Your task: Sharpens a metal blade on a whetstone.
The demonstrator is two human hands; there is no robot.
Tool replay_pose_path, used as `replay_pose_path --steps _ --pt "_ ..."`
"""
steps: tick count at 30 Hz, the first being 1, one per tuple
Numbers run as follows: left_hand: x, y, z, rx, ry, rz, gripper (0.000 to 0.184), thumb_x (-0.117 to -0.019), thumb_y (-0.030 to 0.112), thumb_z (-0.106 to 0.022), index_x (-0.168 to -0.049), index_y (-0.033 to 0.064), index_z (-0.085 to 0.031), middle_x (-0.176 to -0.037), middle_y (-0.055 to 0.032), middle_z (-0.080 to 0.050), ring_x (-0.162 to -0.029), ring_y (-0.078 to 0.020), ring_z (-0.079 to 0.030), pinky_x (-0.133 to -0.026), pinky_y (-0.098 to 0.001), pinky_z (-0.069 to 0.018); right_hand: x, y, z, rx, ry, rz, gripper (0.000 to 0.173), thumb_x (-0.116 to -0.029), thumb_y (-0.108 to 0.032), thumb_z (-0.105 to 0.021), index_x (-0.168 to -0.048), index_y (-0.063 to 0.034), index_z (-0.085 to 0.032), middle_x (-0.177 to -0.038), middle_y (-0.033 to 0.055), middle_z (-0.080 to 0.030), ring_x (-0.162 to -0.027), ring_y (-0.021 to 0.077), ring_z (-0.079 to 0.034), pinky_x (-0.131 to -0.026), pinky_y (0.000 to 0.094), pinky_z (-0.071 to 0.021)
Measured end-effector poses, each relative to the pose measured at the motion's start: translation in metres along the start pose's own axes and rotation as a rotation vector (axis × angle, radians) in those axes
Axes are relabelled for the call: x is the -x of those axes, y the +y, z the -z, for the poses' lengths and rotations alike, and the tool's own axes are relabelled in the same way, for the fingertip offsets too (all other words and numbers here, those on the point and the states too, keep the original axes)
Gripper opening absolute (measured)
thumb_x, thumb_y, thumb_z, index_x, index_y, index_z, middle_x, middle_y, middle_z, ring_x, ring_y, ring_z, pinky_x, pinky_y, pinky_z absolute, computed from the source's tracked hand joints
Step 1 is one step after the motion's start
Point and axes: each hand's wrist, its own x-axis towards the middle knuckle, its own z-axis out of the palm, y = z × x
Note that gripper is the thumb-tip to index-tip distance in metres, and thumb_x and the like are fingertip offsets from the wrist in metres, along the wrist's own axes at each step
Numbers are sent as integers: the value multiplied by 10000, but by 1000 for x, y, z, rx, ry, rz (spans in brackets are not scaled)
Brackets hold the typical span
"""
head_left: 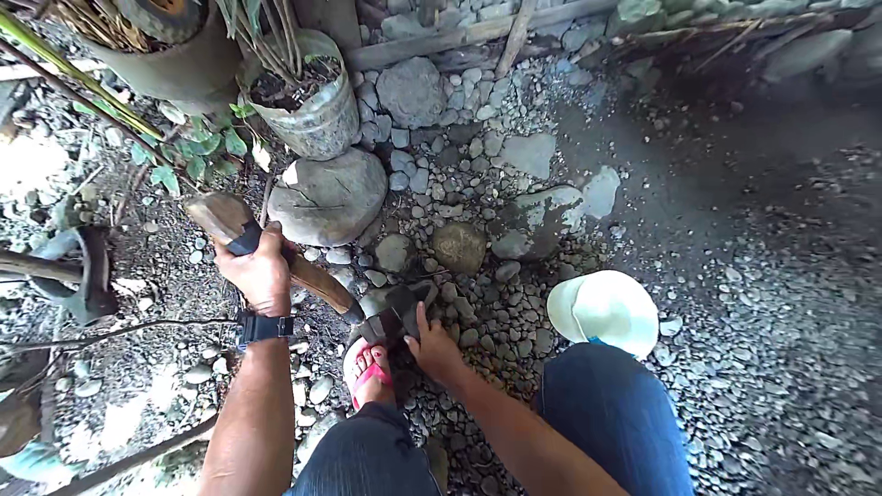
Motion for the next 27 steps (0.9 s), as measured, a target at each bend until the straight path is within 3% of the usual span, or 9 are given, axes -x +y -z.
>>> replay_pose_path --steps 7,10,12,14,17,19,21,23,27 --pt "8 -3 15 -25 77 61 364 -899 47 -694 -1185 69 -472 -684 21 -643 -532 -120 -666 -536 -312 -614 -26 -13 17 -75 120 -171 805 -1090 -459 -430 -1661 -97 6 -1469 327 -468 -1161 439 -645 -971 524 -537" --pt "7 2 8 -94 98 77 447 -894 52 -726 -1257 29 -467 -705 0 -650 -526 -111 -657 -516 -294 -592 5 -2 -14 -9 85 2 788 -1068 -435 -481 -1659 -68 -111 -1397 359 -527 -1124 484 -654 -925 573 -554" --pt "8 5 6 -103 109 86 446 -896 44 -728 -1254 17 -464 -690 -3 -645 -506 -103 -648 -488 -277 -577 4 4 -8 18 56 9 781 -1070 -437 -479 -1666 -105 -100 -1409 348 -511 -1145 485 -638 -938 573 -543" --pt "11 8 8 -94 106 85 428 -899 30 -725 -1239 18 -464 -680 -2 -645 -501 -105 -652 -487 -275 -585 -15 2 13 -62 101 -79 785 -1083 -439 -446 -1667 -108 -39 -1459 365 -465 -1170 503 -625 -959 597 -533" --pt "13 12 7 -91 108 80 408 -898 10 -724 -1217 -8 -471 -653 -22 -647 -482 -116 -652 -475 -278 -585 -28 -8 29 -151 154 -219 772 -1102 -466 -384 -1663 -112 9 -1501 340 -437 -1186 462 -633 -994 541 -527" --pt "12 17 2 -118 104 90 434 -895 -1 -724 -1240 -41 -462 -660 -36 -634 -477 -110 -641 -477 -269 -583 -7 -11 9 -103 112 -95 753 -1095 -453 -402 -1666 -103 -57 -1446 382 -466 -1169 507 -625 -961 589 -535" --pt "14 19 2 -152 99 105 468 -902 26 -729 -1277 -64 -462 -704 -56 -638 -511 -113 -649 -516 -284 -594 13 -6 -15 -21 23 41 727 -1088 -445 -432 -1670 -141 -121 -1423 369 -495 -1167 516 -622 -947 595 -536" --pt "15 21 2 -144 98 93 455 -910 34 -722 -1274 -74 -471 -717 -56 -639 -529 -113 -656 -536 -294 -605 5 0 -12 3 11 63 719 -1088 -450 -432 -1675 -186 -113 -1441 364 -478 -1196 518 -603 -959 602 -527" --pt "21 33 -2 -116 88 66 397 -912 -5 -695 -1230 -63 -464 -651 -24 -622 -497 -94 -645 -517 -266 -595 -28 -8 37 -153 110 -170 742 -1103 -475 -373 -1672 -179 -1 -1495 350 -435 -1188 487 -622 -987 570 -523"
